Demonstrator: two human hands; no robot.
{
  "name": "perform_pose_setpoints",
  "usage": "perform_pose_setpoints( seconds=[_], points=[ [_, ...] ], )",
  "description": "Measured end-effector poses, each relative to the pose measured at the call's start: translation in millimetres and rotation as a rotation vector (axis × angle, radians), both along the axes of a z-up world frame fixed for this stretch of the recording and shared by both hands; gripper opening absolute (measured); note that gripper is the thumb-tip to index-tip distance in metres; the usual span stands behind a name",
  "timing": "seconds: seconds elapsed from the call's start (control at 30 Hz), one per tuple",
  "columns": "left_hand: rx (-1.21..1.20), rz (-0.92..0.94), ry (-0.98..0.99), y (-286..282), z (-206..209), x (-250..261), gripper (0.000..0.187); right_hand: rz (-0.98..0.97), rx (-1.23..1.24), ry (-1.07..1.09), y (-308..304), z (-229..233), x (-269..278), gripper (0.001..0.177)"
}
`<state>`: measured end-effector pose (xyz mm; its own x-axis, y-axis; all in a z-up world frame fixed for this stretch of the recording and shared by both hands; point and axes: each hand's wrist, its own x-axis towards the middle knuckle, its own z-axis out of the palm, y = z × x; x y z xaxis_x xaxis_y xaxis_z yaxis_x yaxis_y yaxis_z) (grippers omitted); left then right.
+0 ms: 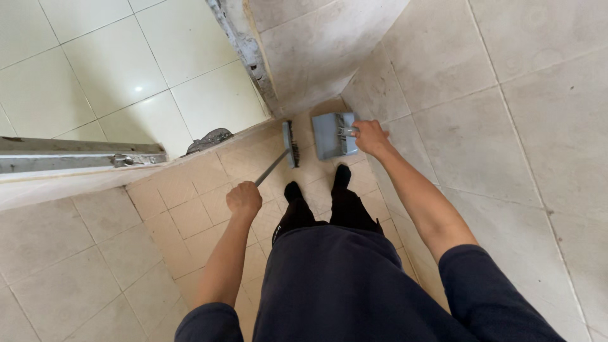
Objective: The person sweeps a tiled floor using a broom and dustpan, gathering debris into the dustpan. They move systematically across the floor, sweeping along the walls and corners.
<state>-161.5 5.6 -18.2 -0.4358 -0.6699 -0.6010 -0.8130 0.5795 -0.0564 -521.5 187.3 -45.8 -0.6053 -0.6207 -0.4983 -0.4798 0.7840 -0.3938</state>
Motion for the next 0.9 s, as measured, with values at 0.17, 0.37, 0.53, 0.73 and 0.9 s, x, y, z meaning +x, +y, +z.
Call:
perform_pose_setpoints(
  seconds=[0.17,0.37,0.53,0.73,0.9],
  points=[
    [-0.010,0.058,0.006,14,4,-6,0.016,0.121,0.018,0.020,-32,0,-5,0.026],
    [-0.048,0.148,-0.028,34,-1,-16,0.015,0.307,-0.010,0.050,-62,-15,-24,0.026],
    [-0.047,0.226,-0.105,50,5,-29,0.018,0.309,0.021,-0.015,-70,-32,-57,0.022],
    [-0.003,0.295,-0.181,54,-6,-62,0.019,0.278,0.067,-0.061,-80,-51,-85,0.027],
    [-0.058,0.256,-0.003,85,-33,-106,0.020,0.297,0.089,-0.062,-77,-53,-93,0.026]
  ],
)
